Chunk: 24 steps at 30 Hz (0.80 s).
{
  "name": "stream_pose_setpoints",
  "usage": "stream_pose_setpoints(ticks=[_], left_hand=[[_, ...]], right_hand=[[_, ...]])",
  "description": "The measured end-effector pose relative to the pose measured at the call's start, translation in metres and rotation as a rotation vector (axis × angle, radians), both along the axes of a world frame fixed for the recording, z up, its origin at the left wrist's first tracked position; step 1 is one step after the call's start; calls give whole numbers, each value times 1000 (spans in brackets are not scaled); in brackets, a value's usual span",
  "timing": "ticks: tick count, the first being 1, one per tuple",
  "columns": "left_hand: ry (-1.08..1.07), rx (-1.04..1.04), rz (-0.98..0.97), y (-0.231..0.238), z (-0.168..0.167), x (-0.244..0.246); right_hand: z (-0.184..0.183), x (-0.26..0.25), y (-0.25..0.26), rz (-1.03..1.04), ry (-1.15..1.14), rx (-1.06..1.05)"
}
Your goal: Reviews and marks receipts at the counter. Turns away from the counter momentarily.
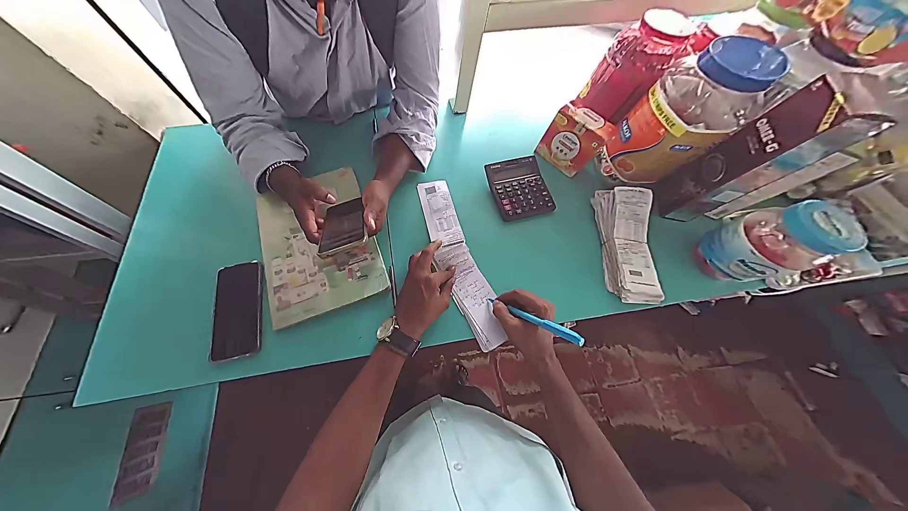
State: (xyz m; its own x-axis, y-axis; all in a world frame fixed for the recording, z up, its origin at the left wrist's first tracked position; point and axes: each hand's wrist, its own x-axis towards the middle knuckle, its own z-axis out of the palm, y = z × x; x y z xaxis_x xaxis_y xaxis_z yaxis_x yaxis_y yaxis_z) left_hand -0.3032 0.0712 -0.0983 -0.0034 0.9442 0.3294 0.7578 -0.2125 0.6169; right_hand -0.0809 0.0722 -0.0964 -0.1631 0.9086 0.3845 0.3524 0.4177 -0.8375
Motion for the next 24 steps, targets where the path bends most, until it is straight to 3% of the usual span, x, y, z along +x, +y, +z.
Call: stream_pose_setpoints(ticks=[24], left_hand=[[-1,-37,13,-2,3,2]], right_hand=[[0,-6,-4,-125,-19,12]])
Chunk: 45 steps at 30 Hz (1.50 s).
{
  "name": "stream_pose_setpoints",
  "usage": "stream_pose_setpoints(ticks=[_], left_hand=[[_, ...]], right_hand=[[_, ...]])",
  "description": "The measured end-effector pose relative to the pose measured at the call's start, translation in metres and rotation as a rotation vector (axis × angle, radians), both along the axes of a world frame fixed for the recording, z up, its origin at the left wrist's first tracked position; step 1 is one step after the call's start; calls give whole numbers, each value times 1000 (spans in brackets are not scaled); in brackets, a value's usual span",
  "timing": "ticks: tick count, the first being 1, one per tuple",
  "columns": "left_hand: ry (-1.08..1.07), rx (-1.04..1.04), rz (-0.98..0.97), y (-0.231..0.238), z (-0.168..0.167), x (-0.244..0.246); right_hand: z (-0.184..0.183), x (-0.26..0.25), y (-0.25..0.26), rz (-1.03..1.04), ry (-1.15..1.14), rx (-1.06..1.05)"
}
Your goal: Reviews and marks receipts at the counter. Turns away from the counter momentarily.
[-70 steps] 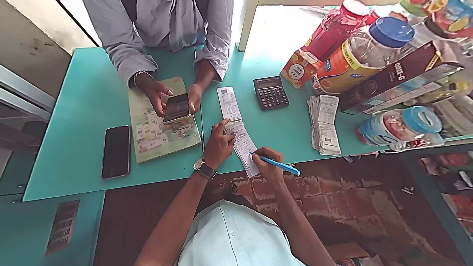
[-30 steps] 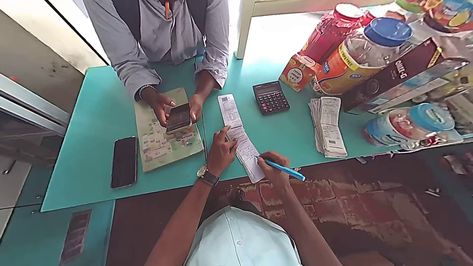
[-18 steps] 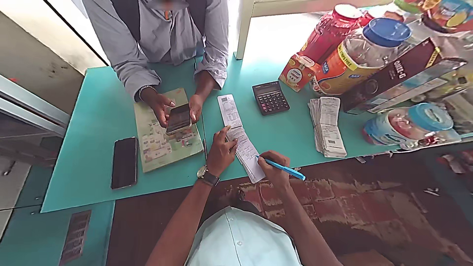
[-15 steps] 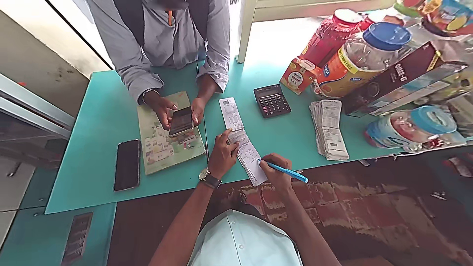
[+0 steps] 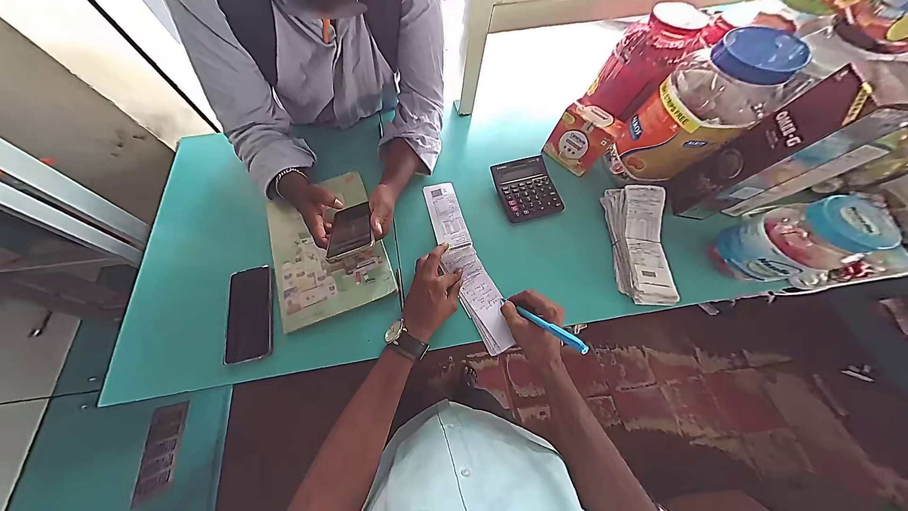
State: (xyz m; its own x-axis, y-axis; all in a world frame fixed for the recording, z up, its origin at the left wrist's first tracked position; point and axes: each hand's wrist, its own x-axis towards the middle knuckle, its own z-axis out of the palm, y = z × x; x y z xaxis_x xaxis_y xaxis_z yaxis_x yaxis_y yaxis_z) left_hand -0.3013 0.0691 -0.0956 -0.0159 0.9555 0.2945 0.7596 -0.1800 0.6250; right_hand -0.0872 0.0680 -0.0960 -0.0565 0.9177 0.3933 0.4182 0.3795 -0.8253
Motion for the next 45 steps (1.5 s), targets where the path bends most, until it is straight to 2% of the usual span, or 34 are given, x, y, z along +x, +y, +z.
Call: stream_pose_setpoints(ticks=[3,6,13,16,19,28,29,31,33,35,37,39,42,45], left_hand=[[-8,20,-5,1,2,0],[-40,61,-9,2,5,-2],[-70,87,1,0,2,-1],[-100,108,17,0,4,-2],[-149,131,43,-1,6,-3],[-103,60,74,2,7,-4],[-91,46,85,0,5,-4],[-76,20,102,-5,0,-3],[-60,58,112,3,1,-4],[-45,72,116,3,1,-3],[-20,83,118,2,3,-2],[-5,103,104,0,5,-1],[4,119,103,0,7,0],[13,133,103,-2,6,2]], right_hand=[[1,4,-3,12,188,29],[9,6,-4,47,385,-68],[19,16,6,133,615,-279],[25,24,21,131,577,-194],[15,35,39,114,459,-78],[7,45,50,246,388,-107],[8,47,48,272,434,-145],[11,54,43,296,697,-298],[26,61,52,230,910,-395],[41,71,55,205,833,-253],[58,77,58,337,579,43],[69,72,64,439,400,215],[66,56,67,441,298,319],[59,56,49,463,331,270]])
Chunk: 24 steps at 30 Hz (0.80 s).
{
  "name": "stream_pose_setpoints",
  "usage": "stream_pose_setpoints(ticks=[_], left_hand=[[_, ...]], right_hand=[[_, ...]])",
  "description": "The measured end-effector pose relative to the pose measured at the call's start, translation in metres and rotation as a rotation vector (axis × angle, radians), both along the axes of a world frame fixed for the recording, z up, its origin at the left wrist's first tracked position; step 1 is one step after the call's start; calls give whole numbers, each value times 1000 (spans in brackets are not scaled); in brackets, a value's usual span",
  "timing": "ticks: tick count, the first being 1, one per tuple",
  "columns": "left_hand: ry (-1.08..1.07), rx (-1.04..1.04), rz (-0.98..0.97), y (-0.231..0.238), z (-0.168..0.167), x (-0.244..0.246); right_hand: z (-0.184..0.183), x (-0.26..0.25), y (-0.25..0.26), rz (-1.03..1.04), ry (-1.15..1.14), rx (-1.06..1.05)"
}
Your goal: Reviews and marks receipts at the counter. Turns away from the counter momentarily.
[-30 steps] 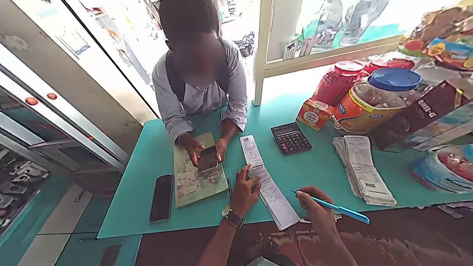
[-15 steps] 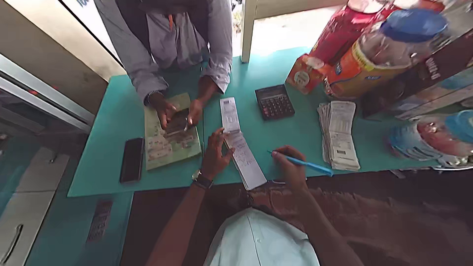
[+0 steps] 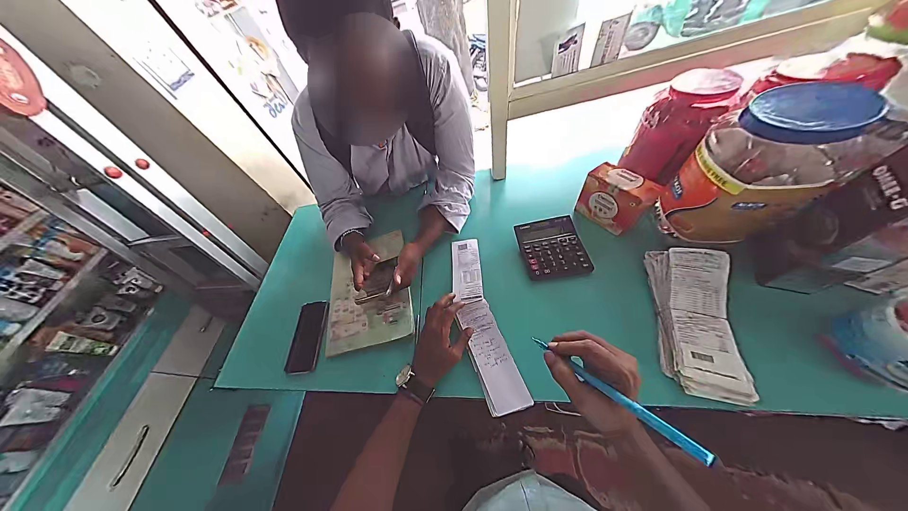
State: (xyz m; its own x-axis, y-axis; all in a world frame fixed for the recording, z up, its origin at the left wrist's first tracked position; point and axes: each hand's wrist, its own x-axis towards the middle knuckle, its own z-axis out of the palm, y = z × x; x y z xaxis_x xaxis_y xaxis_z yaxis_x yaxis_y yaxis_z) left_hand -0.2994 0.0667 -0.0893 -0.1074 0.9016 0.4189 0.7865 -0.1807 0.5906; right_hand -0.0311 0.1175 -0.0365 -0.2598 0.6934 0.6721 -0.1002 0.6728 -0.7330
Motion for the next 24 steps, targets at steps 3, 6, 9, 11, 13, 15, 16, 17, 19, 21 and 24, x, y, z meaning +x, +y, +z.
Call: stream_pose_setpoints(ticks=[3,6,9,11,13,15,16,17,19,21,24], left_hand=[[109,10,0,0,0,0],[219,63,-16,-3,0,-1],[228,99,-68,-7,0,-2],[222,98,-86,-6,0,-4],[224,76,-90,-9,-5,-2],[212,55,-104,-9,-8,-2],[207,55,-110,-9,-8,-3],[205,59,-111,-9,-7,-5],[210,81,-99,-7,-4,-6],[207,84,-80,-4,-4,-2],[216,27,-41,-6,-3,2]], right_hand=[[-34,-2,-4,17,64,-165],[-58,-1,1,-39,6,-344],[-59,-2,5,-36,-32,-390],[-57,-4,8,-23,-62,-365],[-58,-1,4,-30,-116,-347],[-59,1,3,-47,-142,-340],[-60,0,4,-54,-146,-335],[-60,-2,4,-61,-151,-334],[-59,-6,5,-85,-163,-337],[-57,-5,7,-105,-167,-350],[-58,-2,8,-94,-117,-408]])
